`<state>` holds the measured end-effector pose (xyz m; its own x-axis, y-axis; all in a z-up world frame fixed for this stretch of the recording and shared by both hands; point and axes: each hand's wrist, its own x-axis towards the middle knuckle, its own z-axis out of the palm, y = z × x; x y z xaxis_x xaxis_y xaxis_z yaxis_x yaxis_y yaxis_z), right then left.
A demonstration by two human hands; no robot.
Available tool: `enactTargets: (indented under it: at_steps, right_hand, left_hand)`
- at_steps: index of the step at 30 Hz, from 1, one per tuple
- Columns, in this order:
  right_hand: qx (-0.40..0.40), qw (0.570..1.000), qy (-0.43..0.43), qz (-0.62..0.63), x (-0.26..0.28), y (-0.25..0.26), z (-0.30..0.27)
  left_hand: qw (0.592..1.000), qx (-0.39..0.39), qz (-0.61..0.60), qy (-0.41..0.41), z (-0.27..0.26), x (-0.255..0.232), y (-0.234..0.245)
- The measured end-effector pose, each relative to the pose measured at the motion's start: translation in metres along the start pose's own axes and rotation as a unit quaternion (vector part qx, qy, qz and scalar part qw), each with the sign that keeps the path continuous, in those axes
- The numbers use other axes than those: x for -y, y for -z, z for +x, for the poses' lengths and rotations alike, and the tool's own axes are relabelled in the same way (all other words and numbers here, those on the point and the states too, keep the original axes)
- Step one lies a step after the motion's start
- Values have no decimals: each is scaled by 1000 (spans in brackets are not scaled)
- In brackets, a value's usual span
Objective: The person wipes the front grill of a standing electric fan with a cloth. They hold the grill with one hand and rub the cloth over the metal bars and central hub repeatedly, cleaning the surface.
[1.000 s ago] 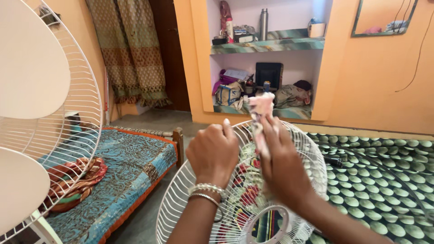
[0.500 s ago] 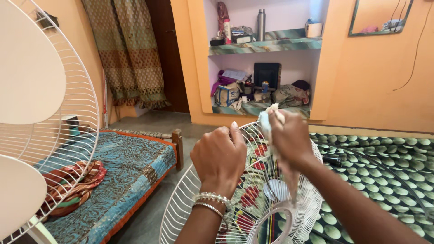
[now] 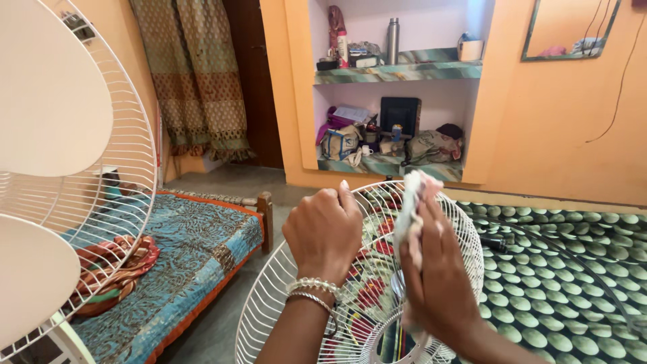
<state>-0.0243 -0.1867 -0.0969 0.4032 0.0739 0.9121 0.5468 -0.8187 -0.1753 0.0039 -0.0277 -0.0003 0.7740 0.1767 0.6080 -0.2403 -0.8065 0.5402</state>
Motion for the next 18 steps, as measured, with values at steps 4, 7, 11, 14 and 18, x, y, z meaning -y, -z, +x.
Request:
enactTargets:
  at_steps: [4, 7, 11, 14, 18]
  right_hand:
    - [-11, 998, -52, -20, -13, -5, 2]
    - [-34, 986, -157, -41, -36, -13, 29]
    - [11, 938, -339, 72, -62, -22, 81]
    - [79, 913, -392, 83, -69, -18, 107]
    - [72, 929, -359, 46, -59, -13, 104]
  left_hand:
    - [1000, 11, -6, -7, 0, -7, -4]
    - [1000, 12, -15, -21, -3, -9, -9]
    - [999, 5, -19, -35, -2, -6, -7]
    - [999, 17, -12, -34, -2, -7, -3]
    - [999, 4, -4, -32, -2, -5, -1]
